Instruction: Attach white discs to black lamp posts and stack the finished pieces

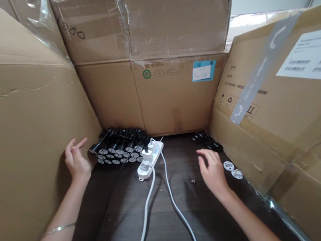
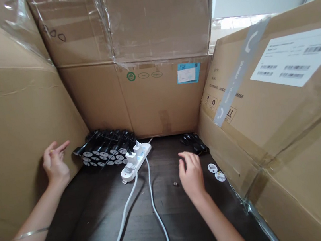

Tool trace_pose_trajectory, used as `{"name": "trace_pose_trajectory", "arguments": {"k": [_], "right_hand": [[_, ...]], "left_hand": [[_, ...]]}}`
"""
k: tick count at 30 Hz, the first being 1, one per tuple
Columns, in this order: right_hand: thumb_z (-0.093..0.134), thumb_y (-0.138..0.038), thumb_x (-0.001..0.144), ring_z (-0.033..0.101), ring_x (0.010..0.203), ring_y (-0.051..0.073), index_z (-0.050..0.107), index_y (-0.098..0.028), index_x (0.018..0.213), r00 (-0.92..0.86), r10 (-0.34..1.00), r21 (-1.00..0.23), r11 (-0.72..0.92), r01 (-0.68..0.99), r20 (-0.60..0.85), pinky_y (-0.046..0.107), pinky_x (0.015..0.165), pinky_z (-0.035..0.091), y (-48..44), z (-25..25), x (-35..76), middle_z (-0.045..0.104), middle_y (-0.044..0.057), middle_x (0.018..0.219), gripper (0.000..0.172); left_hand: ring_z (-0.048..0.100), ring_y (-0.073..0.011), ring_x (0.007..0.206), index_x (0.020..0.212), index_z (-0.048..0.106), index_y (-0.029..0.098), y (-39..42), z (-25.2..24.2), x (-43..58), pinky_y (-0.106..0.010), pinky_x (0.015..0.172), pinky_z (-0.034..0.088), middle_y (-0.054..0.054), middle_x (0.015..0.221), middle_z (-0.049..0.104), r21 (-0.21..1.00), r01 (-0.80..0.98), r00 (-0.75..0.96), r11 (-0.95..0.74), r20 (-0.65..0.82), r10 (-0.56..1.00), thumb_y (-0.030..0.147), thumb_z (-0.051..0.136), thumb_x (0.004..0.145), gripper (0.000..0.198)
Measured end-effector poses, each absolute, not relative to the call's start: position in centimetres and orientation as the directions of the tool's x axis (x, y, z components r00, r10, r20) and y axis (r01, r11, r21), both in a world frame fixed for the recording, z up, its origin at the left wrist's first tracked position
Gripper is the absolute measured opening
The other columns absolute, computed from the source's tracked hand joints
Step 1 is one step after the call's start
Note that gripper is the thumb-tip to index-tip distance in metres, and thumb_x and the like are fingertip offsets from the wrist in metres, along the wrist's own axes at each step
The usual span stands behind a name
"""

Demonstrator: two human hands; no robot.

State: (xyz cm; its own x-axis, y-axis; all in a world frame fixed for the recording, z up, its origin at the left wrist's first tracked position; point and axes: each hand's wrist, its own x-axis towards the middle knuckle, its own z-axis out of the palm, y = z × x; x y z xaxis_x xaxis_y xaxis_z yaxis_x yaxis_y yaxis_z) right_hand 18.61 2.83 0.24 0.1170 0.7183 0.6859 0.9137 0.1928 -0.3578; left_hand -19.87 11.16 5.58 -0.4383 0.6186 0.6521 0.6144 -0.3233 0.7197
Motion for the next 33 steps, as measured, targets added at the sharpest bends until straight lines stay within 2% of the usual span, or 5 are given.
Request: {"name": "trace_pose_trajectory", "arguments": {"k": [6, 9, 14, 20, 33], "right_hand": [[0.039, 0.000, 0.073, 0.036, 0.116, 0.036, 0.054, 0.001, 0.108, 0.178, 0.764, -0.235, -0.035, 0.971, 0.621, 0.054, 0.097, 0.021, 8.7, -0.6, 23.5, 0.055, 0.024, 0.107, 0.038], [0.039, 0.003, 0.073, 0.042, 0.109, 0.034, 0.059, 0.001, 0.101, 0.161, 0.796, -0.159, -0.082, 0.984, 0.584, 0.049, 0.098, 0.020, 9.3, -1.5, 24.5, 0.059, 0.024, 0.097, 0.034], [0.051, -0.006, 0.075, 0.043, 0.108, 0.031, 0.061, -0.007, 0.093, 0.117, 0.824, -0.107, -0.069, 0.992, 0.555, 0.046, 0.099, 0.021, 8.9, -1.8, 24.8, 0.057, 0.020, 0.100, 0.021], [0.054, -0.017, 0.080, 0.054, 0.092, 0.027, 0.055, -0.009, 0.105, 0.132, 0.813, -0.244, 0.013, 0.970, 0.567, 0.040, 0.082, 0.040, 8.9, -1.5, 24.1, 0.055, 0.016, 0.099, 0.025], [0.060, -0.016, 0.076, 0.058, 0.091, 0.021, 0.050, -0.019, 0.106, 0.022, 0.753, -0.434, 0.355, 0.828, 0.658, 0.033, 0.081, 0.049, 2.8, -0.7, 18.4, 0.049, 0.007, 0.101, 0.032]], "left_hand": [[0.059, -0.0188, 0.098, 0.112, 0.047, 0.015, 4.8, 5.6, -10.7, -0.034, 0.086, 0.044, -0.010, 0.102, 0.064, 0.773, 0.457, -0.344, -0.441, 0.610, 0.713, 0.034, 0.035, 0.089, 0.031], [0.053, -0.0204, 0.108, 0.107, 0.053, 0.020, 2.1, 5.2, -6.0, -0.040, 0.098, 0.033, -0.007, 0.109, 0.062, 0.679, 0.545, -0.025, -0.491, 0.599, 0.801, 0.028, 0.042, 0.087, 0.025], [0.045, -0.0214, 0.118, 0.100, 0.057, 0.021, 1.1, 4.9, -3.1, -0.047, 0.107, 0.010, -0.004, 0.111, 0.061, 0.485, 0.707, 0.033, -0.515, 0.705, 0.708, 0.020, 0.042, 0.086, 0.021], [0.051, -0.0215, 0.107, 0.095, 0.059, 0.019, 1.1, 4.0, -3.0, -0.037, 0.091, 0.035, -0.005, 0.103, 0.063, 0.427, 0.702, 0.088, -0.570, 0.742, 0.665, 0.016, 0.042, 0.085, 0.020], [0.052, -0.0223, 0.100, 0.099, 0.059, 0.016, 0.2, 1.7, -1.9, -0.037, 0.086, 0.038, -0.007, 0.100, 0.064, 0.289, 0.660, 0.351, -0.693, 0.698, 0.624, 0.013, 0.041, 0.086, 0.023]]}}
